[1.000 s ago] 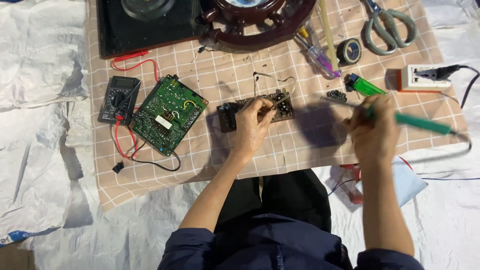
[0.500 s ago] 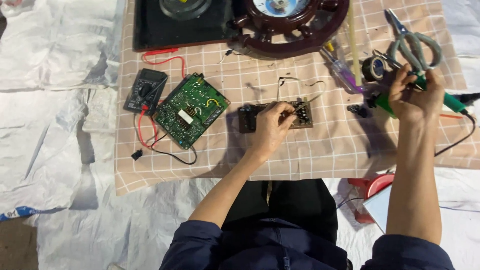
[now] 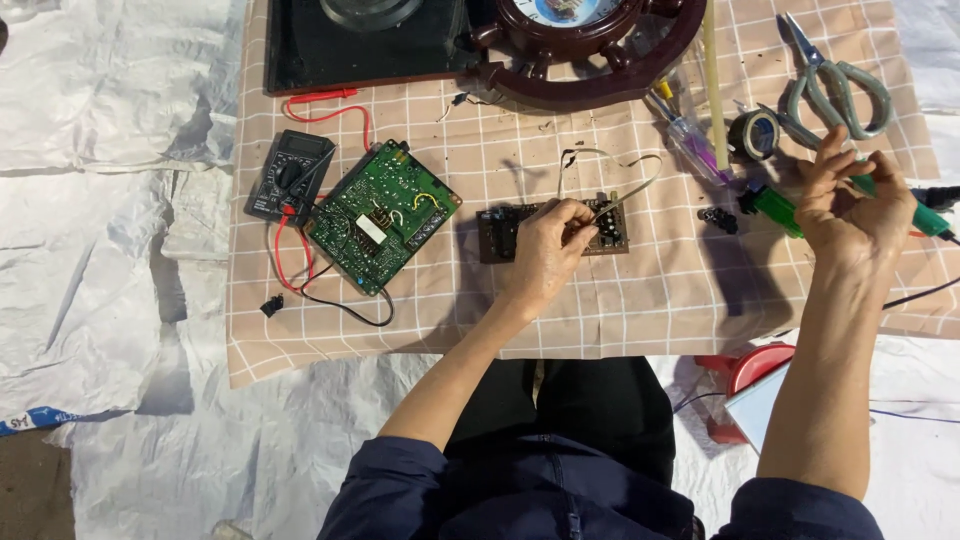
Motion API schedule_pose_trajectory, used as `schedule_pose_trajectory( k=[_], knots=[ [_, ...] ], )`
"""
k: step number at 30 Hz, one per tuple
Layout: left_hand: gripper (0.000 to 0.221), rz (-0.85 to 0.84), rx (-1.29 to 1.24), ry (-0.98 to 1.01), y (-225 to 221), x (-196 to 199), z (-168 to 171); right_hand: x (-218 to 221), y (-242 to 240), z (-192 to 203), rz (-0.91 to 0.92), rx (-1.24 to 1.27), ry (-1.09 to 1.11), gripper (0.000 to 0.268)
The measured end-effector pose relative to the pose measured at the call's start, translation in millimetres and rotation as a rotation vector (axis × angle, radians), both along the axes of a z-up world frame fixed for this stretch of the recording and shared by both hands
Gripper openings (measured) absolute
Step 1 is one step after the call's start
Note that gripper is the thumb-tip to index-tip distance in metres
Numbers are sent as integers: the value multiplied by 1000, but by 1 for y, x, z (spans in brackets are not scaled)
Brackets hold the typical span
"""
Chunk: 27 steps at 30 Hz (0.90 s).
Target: Repairing an electronic device by soldering wires to a circuit board and testing with a multimeter
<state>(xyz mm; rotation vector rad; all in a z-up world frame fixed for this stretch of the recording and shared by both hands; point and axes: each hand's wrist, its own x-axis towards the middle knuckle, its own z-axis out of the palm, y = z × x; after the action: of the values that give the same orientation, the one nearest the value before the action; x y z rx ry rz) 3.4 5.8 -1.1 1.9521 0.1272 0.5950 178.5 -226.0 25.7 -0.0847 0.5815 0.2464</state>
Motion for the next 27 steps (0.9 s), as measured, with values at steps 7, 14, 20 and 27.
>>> schedule_pose_trajectory(
  k=[7,14,20,27],
  knots=[
    [14,4,20,2,-1,0,2,-6,-6,-7,20,9,-11,12],
    [15,6,26,15,-2,1,-4,-21,-4,-7,161,41,-22,9],
    [12,-9,31,70,-4,1,3,-26,-1,-3,141,76,-14,45],
    [10,-2,110,138,-4,3,-1,-40,1,-6,299,-20,-122,49]
  ],
)
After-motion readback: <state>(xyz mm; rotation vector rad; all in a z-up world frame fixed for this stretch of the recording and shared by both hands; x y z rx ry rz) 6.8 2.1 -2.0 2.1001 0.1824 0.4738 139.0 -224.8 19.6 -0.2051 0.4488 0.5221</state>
